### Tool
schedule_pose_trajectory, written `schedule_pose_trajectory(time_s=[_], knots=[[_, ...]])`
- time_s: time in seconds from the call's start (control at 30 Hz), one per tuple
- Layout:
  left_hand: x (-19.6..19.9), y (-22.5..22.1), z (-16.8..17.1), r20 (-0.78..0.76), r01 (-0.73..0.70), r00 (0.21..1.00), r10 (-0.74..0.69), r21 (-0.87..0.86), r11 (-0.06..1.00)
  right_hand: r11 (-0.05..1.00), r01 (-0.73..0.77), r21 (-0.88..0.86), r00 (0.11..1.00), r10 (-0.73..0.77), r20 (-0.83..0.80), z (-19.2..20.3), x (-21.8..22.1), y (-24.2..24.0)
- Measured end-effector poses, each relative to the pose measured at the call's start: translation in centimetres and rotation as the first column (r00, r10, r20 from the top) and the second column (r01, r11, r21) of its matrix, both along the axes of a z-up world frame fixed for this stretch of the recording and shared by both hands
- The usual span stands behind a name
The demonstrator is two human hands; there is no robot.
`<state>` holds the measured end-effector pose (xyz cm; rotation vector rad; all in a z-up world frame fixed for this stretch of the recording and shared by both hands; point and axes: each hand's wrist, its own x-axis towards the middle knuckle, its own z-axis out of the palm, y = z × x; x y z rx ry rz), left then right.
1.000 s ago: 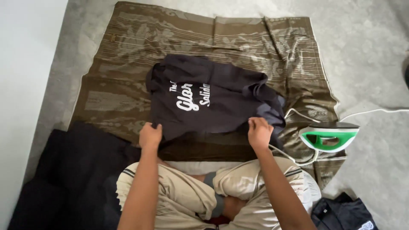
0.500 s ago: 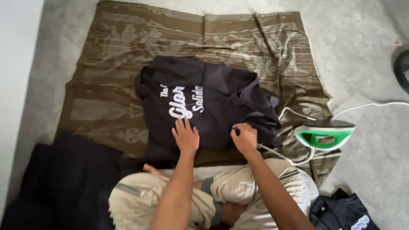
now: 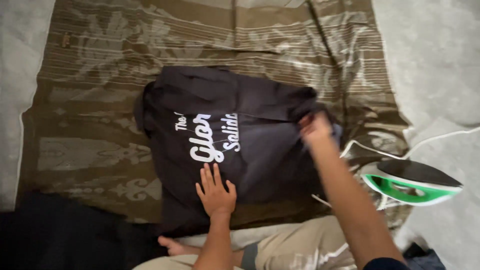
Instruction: Ironing a black shirt with an electric iron and then folding it neatly.
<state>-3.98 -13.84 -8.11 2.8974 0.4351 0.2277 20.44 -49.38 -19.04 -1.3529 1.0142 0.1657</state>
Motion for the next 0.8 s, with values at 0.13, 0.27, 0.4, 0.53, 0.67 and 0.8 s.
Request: schedule_pose_trajectory(time_s=[0.13,0.27,0.4,0.53,0.67,0.8], knots=[[-0.1,0.4,-0.2,0.041,-0.019,0.999,0.019,0.003,1.0,0.98,0.15,0.127,0.961,-0.175,0.215,13.1,2.4,0.9],[0.0,0.3,0.6,-0.063,-0.009,0.998,0.011,0.031,0.999,0.986,0.164,0.027,0.789,-0.148,0.597,16.6,1.5,8.6],[0.2,0.3,0.5,-0.025,-0.011,1.0,0.011,0.009,1.0,0.398,-0.498,-0.771,0.528,0.844,0.095,17.5,-1.1,21.3],[0.1,0.4,1.2,-0.012,-0.004,1.0,0.004,0.002,1.0,-0.147,-0.667,-0.73,0.307,0.839,-0.449,17.8,2.0,26.5],[0.4,0.6,1.7,0.011,0.005,1.0,-0.005,-0.031,1.0,-0.51,-0.652,-0.561,-0.059,0.772,-0.632,20.1,9.6,27.2],[0.7,1.1,2.1,-0.009,0.012,1.0,-0.012,-0.037,0.999,0.746,-0.105,-0.658,0.236,0.661,0.712,18.8,15.4,22.5]])
